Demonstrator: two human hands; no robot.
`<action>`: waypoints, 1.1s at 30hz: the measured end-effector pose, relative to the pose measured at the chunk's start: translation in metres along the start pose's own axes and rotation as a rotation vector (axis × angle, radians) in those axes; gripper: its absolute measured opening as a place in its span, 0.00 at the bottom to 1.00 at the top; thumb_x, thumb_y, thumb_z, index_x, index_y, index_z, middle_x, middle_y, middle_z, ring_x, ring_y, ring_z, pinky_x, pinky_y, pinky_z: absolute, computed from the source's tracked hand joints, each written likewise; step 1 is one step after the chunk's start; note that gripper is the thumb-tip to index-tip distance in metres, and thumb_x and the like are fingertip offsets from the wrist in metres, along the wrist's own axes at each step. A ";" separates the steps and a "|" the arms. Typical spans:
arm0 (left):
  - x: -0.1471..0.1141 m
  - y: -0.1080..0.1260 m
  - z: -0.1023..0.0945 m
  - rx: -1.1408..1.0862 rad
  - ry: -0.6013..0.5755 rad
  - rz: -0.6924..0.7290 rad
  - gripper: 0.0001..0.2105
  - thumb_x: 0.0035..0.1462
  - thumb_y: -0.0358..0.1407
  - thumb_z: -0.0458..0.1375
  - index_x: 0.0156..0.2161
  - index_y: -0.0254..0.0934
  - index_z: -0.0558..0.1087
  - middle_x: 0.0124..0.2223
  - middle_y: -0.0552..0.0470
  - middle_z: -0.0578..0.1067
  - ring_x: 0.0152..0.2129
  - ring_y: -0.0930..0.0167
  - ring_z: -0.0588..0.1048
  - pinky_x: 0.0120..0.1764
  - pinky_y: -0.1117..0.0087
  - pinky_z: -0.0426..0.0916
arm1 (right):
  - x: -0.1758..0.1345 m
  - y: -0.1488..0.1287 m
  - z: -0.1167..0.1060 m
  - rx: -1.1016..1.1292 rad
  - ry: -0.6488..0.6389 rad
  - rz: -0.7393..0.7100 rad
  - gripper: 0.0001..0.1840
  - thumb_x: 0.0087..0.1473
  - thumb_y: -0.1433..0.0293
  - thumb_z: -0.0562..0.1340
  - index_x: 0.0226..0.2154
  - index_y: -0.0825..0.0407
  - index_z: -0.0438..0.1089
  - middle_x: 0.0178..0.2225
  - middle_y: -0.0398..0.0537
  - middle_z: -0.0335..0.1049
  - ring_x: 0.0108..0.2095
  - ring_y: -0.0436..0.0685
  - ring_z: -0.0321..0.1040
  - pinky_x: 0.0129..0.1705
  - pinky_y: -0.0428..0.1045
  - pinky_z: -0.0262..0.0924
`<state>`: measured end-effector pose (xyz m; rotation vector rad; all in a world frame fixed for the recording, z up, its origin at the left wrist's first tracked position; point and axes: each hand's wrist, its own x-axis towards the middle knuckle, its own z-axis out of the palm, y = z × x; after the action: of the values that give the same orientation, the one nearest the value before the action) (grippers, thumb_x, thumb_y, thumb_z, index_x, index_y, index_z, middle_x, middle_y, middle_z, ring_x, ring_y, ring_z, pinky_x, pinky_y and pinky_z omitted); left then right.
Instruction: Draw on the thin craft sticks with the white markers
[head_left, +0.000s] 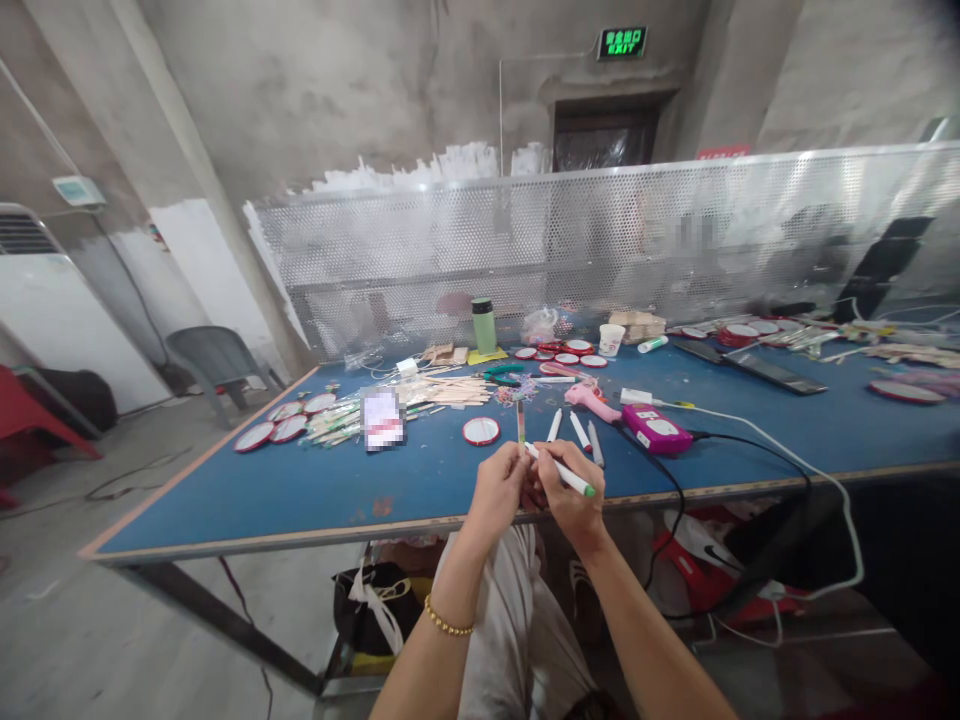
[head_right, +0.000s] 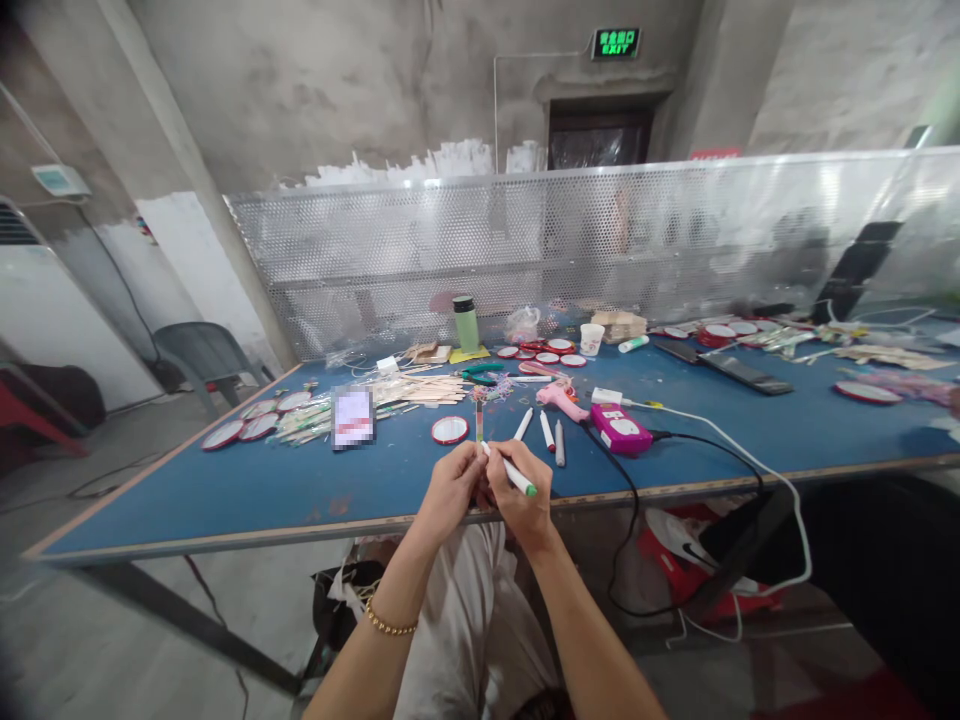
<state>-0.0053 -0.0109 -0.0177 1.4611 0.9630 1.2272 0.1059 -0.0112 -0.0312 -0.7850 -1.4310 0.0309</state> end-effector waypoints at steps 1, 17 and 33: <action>0.000 0.000 0.000 0.004 0.004 0.002 0.17 0.53 0.51 0.55 0.27 0.38 0.63 0.19 0.59 0.68 0.12 0.74 0.69 0.16 0.75 0.64 | 0.001 -0.001 0.000 0.001 -0.006 -0.008 0.09 0.59 0.72 0.57 0.29 0.52 0.71 0.24 0.43 0.73 0.21 0.49 0.69 0.26 0.44 0.65; 0.000 -0.001 0.000 -0.021 0.007 0.012 0.18 0.53 0.51 0.56 0.27 0.38 0.62 0.18 0.59 0.68 0.12 0.75 0.68 0.15 0.76 0.63 | 0.000 -0.001 0.001 -0.025 0.008 -0.036 0.09 0.59 0.72 0.56 0.30 0.51 0.71 0.24 0.43 0.73 0.22 0.49 0.69 0.27 0.45 0.66; 0.002 -0.004 -0.001 -0.017 0.010 0.026 0.19 0.54 0.52 0.55 0.27 0.37 0.63 0.18 0.59 0.67 0.11 0.76 0.66 0.15 0.75 0.62 | 0.002 -0.003 0.002 -0.012 -0.002 -0.055 0.08 0.59 0.72 0.57 0.31 0.51 0.71 0.25 0.43 0.74 0.23 0.49 0.70 0.28 0.44 0.67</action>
<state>-0.0059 -0.0081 -0.0211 1.4599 0.9410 1.2603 0.1037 -0.0115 -0.0283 -0.7550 -1.4549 -0.0193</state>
